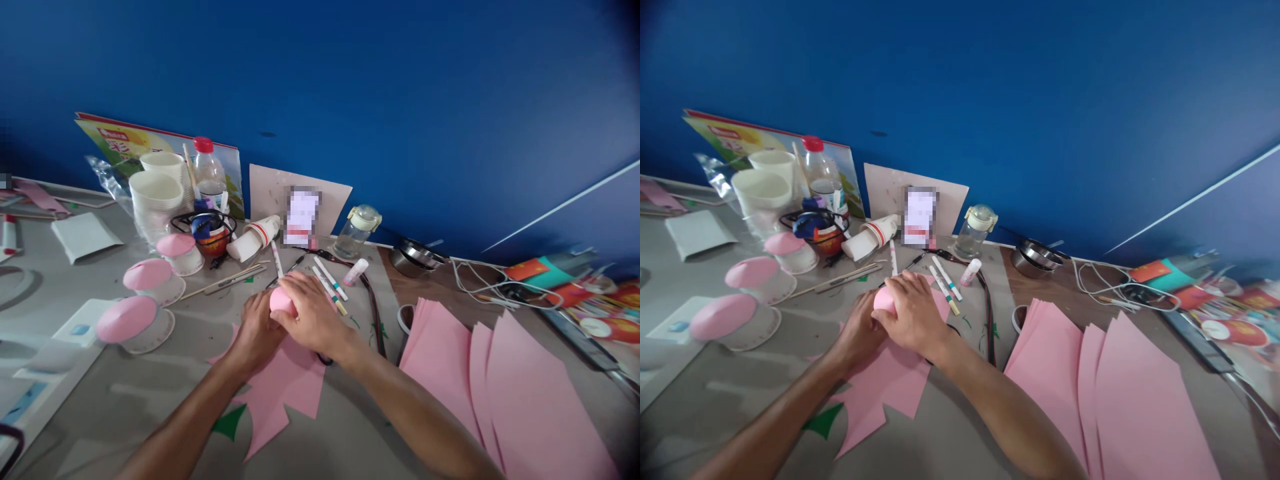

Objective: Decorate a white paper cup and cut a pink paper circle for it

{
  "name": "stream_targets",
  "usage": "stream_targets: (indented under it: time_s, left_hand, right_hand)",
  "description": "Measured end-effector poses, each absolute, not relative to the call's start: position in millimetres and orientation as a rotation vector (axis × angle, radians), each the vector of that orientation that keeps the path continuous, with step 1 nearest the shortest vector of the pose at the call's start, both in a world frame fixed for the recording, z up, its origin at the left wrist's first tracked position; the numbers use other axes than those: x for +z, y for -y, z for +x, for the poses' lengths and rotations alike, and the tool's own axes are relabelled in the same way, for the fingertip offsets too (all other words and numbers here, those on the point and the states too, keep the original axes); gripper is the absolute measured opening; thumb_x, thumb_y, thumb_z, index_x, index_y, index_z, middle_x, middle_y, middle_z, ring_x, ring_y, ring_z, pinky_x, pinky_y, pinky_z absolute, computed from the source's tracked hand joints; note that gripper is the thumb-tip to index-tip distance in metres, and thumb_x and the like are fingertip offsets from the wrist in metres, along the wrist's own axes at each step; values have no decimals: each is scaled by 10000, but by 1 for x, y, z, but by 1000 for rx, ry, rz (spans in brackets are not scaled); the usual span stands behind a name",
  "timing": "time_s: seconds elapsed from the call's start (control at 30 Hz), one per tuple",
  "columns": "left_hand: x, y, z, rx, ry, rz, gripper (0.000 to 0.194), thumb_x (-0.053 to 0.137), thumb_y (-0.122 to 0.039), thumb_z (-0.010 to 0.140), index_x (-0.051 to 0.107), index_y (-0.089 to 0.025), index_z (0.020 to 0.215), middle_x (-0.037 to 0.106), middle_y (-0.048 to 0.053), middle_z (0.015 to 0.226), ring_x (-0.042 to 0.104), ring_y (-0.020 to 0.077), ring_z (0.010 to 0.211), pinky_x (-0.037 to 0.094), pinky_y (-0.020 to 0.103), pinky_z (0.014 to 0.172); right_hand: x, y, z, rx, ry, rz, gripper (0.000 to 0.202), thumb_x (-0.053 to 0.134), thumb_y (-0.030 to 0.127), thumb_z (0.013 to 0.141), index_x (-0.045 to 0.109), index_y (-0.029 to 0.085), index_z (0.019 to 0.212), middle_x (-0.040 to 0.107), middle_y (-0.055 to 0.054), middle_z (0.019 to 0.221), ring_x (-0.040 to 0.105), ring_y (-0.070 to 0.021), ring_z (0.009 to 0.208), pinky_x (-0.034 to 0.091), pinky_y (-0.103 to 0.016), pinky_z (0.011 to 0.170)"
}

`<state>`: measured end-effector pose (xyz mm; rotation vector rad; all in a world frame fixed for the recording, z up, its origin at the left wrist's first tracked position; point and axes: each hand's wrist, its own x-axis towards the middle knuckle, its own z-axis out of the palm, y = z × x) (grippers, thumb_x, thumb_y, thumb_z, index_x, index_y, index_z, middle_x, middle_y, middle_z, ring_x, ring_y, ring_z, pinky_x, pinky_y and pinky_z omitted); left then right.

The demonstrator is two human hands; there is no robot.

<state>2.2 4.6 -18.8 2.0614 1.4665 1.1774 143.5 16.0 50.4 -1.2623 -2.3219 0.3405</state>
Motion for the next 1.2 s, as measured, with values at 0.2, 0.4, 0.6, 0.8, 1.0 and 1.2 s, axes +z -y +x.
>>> stream_targets:
  time_s: [0.2, 0.4, 0.6, 0.8, 1.0, 1.2]
  left_hand:
    - [-22, -6, 1, 1153, -1469, 2038, 389, 539, -119, 713, 557, -164, 1098, 635, 103, 1029, 564, 268, 964, 433, 429, 865]
    - [-14, -3, 2, 1117, -1529, 2003, 350, 615, -220, 719, 587, -164, 1063, 636, 106, 995, 575, 286, 955, 448, 440, 840]
    - [-9, 0, 1, 1038, -1578, 1958, 389, 660, -306, 720, 586, -169, 1077, 623, 100, 972, 570, 294, 969, 458, 429, 814]
    - [-12, -3, 0, 1011, -1624, 1962, 420, 678, -311, 672, 582, -156, 1050, 630, 115, 979, 569, 317, 987, 462, 439, 812]
    - [-6, -6, -3, 1028, -1631, 1876, 399, 665, -344, 664, 589, -164, 1012, 644, 110, 961, 584, 308, 958, 479, 443, 794]
    - [-4, -13, -9, 1101, -1696, 1838, 332, 655, -325, 670, 593, -165, 953, 660, 113, 940, 596, 298, 908, 481, 459, 791]
  right_hand:
    - [47, -14, 138, 325, 2299, -1306, 434, 671, 284, 805, 580, 171, 1214, 625, -124, 1231, 453, -292, 1275, 261, -504, 1110]
    - [46, -17, 158, 415, 2029, -1283, 691, 629, 479, 816, 428, 128, 1376, 522, -193, 1349, 450, -338, 1280, 323, -543, 1072]
    - [26, -11, 197, 617, 1652, -1312, 499, 527, 476, 885, 503, 158, 1268, 650, -153, 1145, 598, -276, 1098, 469, -446, 928]
    - [13, -8, 199, 568, 1458, -1297, 372, 457, 438, 918, 545, 163, 1152, 666, -109, 1033, 636, -211, 886, 518, -319, 695]
    - [-4, -13, 194, 467, 1407, -1231, 327, 356, 414, 959, 559, 178, 1058, 660, -67, 944, 624, -197, 890, 499, -363, 826]
    - [-6, -10, 194, 402, 1468, -1199, 319, 319, 380, 977, 578, 204, 1035, 652, -55, 943, 611, -193, 908, 482, -359, 860]
